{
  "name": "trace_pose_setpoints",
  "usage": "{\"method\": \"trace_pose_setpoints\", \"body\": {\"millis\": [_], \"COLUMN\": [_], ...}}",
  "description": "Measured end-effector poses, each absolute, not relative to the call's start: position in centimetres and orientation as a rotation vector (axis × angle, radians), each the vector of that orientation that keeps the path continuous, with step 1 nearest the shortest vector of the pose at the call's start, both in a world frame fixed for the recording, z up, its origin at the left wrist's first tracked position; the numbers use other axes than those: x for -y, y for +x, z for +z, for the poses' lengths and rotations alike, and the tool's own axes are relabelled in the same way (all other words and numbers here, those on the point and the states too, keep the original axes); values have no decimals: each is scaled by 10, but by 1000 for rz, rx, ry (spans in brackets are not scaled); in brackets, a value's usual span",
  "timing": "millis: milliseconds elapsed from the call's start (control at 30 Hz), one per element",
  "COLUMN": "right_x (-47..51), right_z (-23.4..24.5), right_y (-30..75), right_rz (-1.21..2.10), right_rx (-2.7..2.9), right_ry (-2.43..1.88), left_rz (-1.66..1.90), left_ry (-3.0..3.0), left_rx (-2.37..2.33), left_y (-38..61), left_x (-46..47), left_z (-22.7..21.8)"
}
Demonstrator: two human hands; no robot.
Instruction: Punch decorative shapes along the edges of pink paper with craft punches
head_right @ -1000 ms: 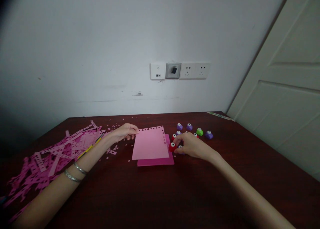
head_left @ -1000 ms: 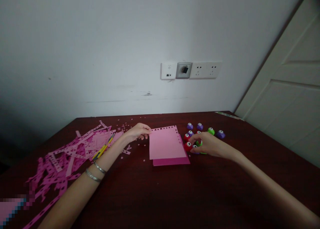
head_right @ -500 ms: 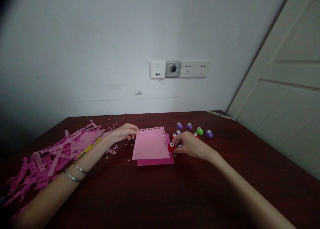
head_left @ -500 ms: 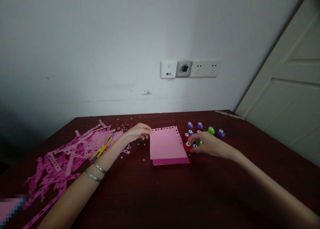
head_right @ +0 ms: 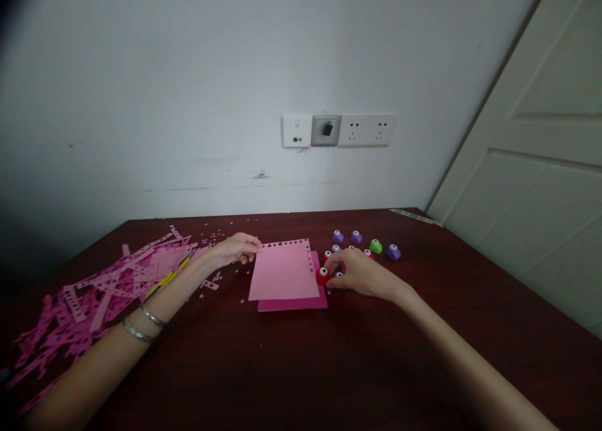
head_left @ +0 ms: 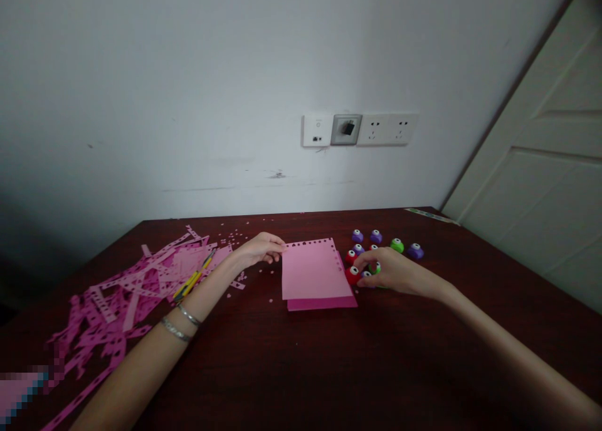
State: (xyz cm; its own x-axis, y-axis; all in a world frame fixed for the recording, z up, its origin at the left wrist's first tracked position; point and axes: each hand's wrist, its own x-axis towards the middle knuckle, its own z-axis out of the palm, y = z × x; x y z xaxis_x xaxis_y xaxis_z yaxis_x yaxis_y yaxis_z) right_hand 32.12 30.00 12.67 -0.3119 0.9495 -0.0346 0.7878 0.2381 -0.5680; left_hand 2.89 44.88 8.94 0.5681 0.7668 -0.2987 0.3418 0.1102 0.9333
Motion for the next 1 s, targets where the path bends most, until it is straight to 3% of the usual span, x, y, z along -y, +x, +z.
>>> {"method": "trace_pose_setpoints", "body": {"millis": [1000], "right_x": [-299], "right_z": [128], "right_y": [321], "right_rz": [734], "right_rx": [2201], "right_ry": [-1584], "left_rz": [395], "left_ry": [1456], "left_rx": [-1011], "left_y": [28], "left_x": [-451], "left_z": [85]}}
